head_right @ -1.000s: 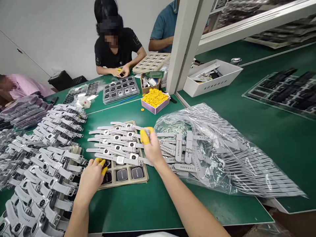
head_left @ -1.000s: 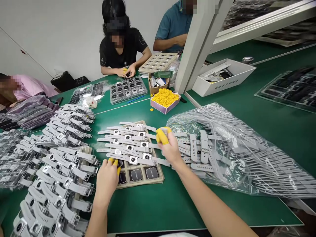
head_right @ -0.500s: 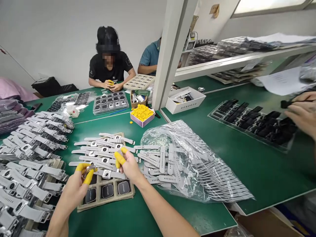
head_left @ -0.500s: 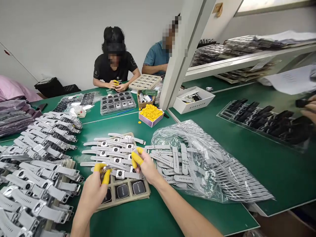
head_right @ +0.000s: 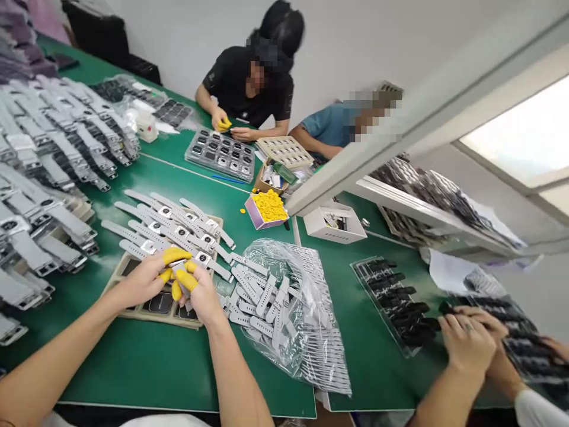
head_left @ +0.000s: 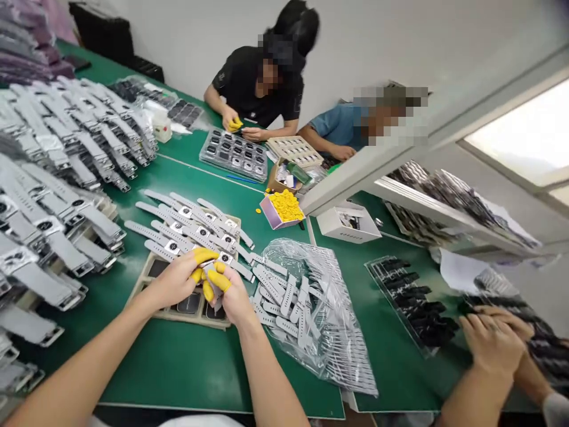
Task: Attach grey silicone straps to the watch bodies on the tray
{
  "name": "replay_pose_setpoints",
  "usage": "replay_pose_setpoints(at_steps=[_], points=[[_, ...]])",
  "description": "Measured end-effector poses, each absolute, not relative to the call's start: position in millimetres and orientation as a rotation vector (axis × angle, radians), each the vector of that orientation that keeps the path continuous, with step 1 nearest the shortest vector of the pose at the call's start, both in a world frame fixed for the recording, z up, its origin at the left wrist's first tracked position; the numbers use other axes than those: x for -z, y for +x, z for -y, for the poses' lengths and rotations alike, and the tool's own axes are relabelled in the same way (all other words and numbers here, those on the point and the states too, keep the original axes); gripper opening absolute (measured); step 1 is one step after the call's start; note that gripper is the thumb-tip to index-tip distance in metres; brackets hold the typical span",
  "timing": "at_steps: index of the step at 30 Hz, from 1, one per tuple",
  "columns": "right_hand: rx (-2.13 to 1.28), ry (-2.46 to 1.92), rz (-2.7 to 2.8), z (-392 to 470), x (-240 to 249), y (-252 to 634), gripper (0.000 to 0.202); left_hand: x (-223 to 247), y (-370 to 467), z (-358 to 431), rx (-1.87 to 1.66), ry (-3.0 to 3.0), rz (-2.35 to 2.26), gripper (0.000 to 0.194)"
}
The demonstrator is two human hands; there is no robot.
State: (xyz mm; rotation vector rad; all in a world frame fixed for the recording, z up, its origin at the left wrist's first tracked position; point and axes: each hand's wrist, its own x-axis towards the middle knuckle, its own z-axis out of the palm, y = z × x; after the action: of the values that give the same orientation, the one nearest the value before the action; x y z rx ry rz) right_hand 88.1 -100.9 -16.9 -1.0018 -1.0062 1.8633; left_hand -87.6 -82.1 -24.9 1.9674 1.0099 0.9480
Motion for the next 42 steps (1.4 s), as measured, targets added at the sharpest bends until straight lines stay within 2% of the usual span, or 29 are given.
replay_pose_setpoints(at_steps=[4, 13, 18, 24, 33, 42], points=[[-1.876, -0.995, 1.018, 103, 19, 93, 0.030, 21, -88, 84, -0.931, 2.055, -1.000, 0.064], [-1.817, -0.992, 0.827, 107, 8, 87, 0.029, 21, -84, 87, -0.947, 2.061, -1.037, 0.052], [-1.853, -0.933, 0.789, 107, 5, 89, 0.024, 22, -79, 89, -0.945, 2.136, -1.055, 0.057], [-1.895, -0.960, 0.766, 104, 6, 94, 0.022, 10, -82, 90, -0.871, 2.149, -0.984, 0.040], [-1.992, -1.025, 0.774, 101, 12, 100, 0.039, 11, -81, 87, -0.620, 2.399, -1.128, 0.028], [-1.871, -1.138, 0.824, 105, 6, 98, 0.035, 9, -85, 88, -0.811, 1.990, -1.005, 0.033]])
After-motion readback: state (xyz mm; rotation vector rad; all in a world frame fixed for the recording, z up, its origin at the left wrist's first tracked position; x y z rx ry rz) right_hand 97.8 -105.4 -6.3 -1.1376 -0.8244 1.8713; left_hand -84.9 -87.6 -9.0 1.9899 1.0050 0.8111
